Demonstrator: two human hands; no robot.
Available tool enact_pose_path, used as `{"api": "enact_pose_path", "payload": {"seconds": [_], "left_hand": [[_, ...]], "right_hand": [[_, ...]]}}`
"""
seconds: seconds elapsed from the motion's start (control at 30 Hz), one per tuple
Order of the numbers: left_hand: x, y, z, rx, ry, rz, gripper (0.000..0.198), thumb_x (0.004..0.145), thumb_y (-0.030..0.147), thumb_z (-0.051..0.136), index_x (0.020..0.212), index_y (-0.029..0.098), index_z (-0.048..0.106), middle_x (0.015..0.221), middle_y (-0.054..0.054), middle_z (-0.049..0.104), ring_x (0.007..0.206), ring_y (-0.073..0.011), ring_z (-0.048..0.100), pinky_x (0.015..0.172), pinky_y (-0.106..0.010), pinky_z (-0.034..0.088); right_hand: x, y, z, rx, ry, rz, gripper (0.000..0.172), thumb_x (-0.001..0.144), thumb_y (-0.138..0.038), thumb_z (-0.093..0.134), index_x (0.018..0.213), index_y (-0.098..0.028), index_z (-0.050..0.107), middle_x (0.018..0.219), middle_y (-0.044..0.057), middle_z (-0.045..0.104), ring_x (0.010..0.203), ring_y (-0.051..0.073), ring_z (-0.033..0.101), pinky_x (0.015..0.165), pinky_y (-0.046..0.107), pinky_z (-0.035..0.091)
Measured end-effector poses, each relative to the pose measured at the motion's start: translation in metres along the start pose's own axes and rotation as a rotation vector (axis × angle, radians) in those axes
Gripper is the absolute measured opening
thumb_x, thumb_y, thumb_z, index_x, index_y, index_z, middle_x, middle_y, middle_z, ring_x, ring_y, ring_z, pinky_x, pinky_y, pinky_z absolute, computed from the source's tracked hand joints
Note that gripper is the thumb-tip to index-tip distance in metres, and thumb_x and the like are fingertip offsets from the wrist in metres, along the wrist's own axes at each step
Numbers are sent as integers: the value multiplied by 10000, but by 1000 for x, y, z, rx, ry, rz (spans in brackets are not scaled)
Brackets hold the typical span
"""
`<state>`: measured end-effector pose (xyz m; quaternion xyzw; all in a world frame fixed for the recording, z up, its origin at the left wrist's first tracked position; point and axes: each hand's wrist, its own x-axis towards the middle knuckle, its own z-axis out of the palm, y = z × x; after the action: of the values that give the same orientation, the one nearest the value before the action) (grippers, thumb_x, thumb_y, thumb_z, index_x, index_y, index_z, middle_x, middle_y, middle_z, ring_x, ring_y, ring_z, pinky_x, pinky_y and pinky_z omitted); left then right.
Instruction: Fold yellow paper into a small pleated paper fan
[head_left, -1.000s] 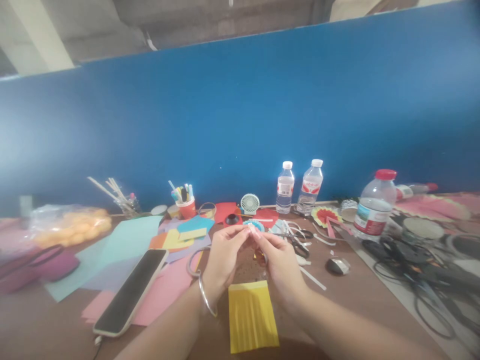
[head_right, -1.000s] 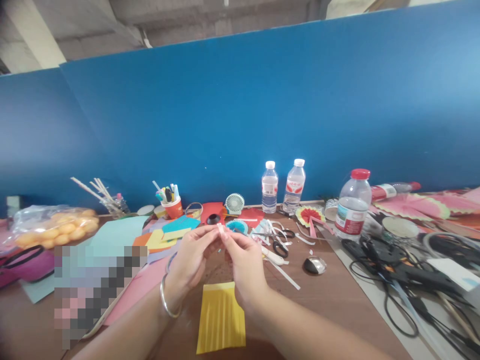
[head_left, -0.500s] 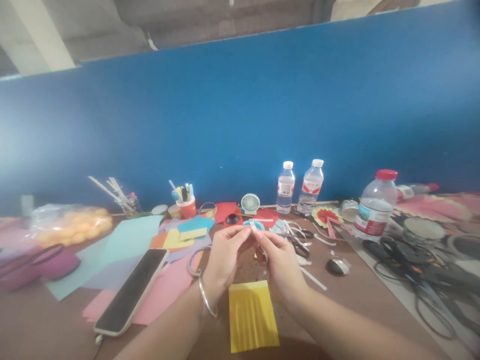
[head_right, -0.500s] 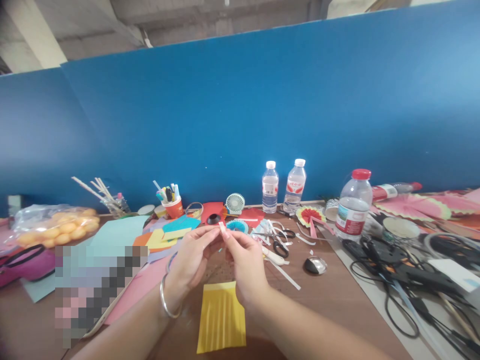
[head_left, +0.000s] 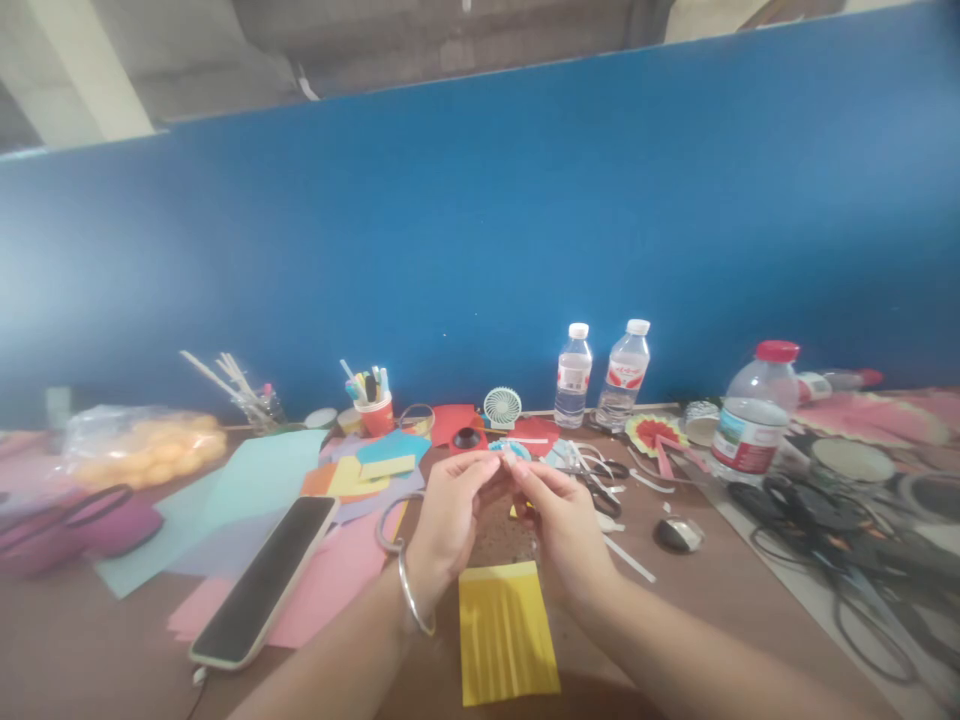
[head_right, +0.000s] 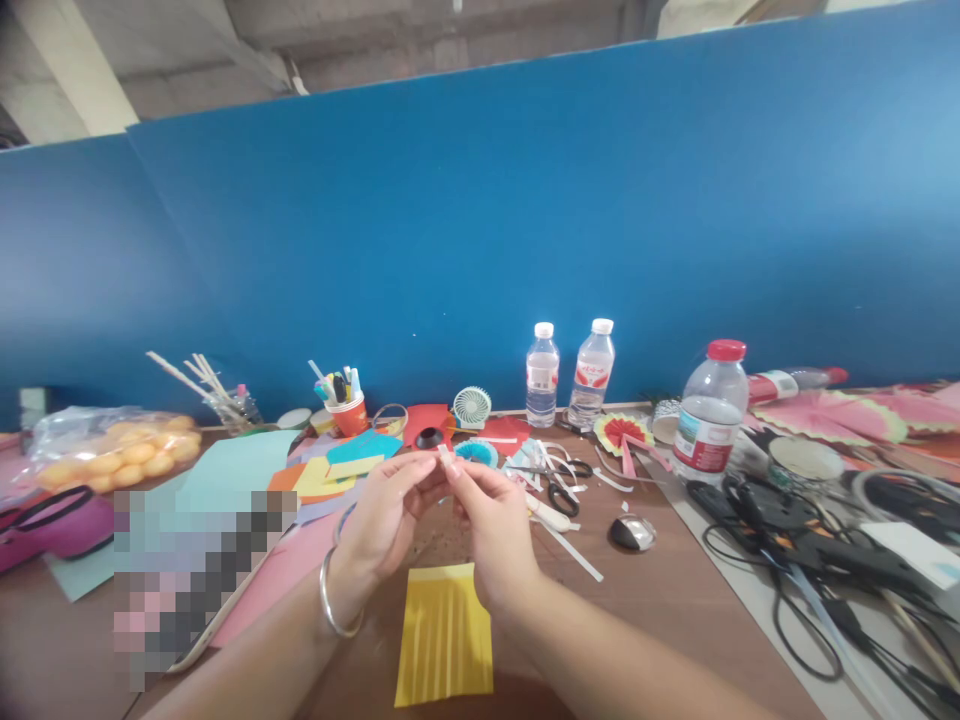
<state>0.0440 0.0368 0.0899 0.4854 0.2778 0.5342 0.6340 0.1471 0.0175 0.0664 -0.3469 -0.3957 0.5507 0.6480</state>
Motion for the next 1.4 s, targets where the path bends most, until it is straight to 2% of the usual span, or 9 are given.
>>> {"api": "enact_pose_path", "payload": {"seconds": [0.27, 0.77, 1.0, 1.13, 1.27, 1.4], "left_hand": [[0, -2, 3, -20, -25, 19, 160, 764, 148, 517, 801, 109, 667, 726, -72, 649, 743, -176, 584, 610, -265, 460], [0, -1, 4, 59, 25, 3, 169, 748, 196, 539, 822, 118, 669, 750, -72, 657, 680, -161, 586, 591, -258, 451], [-2, 0, 4, 56, 19, 12, 153, 755, 185, 534, 798, 119, 665, 757, -69, 650, 704, -163, 579, 571, -245, 439], [-1, 0, 4, 44, 13, 28, 154, 755, 184, 522, 720, 115, 655, 741, -68, 646, 707, -174, 578, 556, -248, 437], [-2, 1, 6, 51, 36, 20, 157, 748, 205, 531, 674, 127, 646, 695, -45, 635, 642, -149, 565, 566, -251, 444], [-4, 3, 10, 67, 30, -19, 170, 737, 266, 556, 663, 144, 648, 612, -16, 602, 519, -113, 523, 486, -233, 428]], "right_hand": [[0, -1, 0, -14, 24, -4, 215, 725, -351, 578, 767, -159, 664, 599, -11, 430, 560, 92, 337, 489, 216, 292], [-1, -2, 2, -28, 26, -1, 240, 724, -373, 567, 742, -149, 648, 584, -12, 415, 546, 97, 322, 481, 223, 277], [-1, 0, 1, -4, 43, 8, 214, 715, -365, 581, 717, -162, 647, 567, -25, 411, 543, 94, 330, 491, 219, 276], [-1, -2, 3, 3, 54, 3, 202, 711, -358, 584, 704, -169, 654, 572, -24, 441, 538, 91, 336, 492, 216, 273], [-1, -3, 3, -6, 61, 17, 217, 704, -369, 587, 714, -165, 659, 593, -10, 472, 541, 96, 347, 485, 215, 274], [-1, -1, 2, -27, 54, 20, 235, 707, -380, 581, 711, -157, 656, 593, -4, 483, 535, 95, 359, 483, 216, 277]]}}
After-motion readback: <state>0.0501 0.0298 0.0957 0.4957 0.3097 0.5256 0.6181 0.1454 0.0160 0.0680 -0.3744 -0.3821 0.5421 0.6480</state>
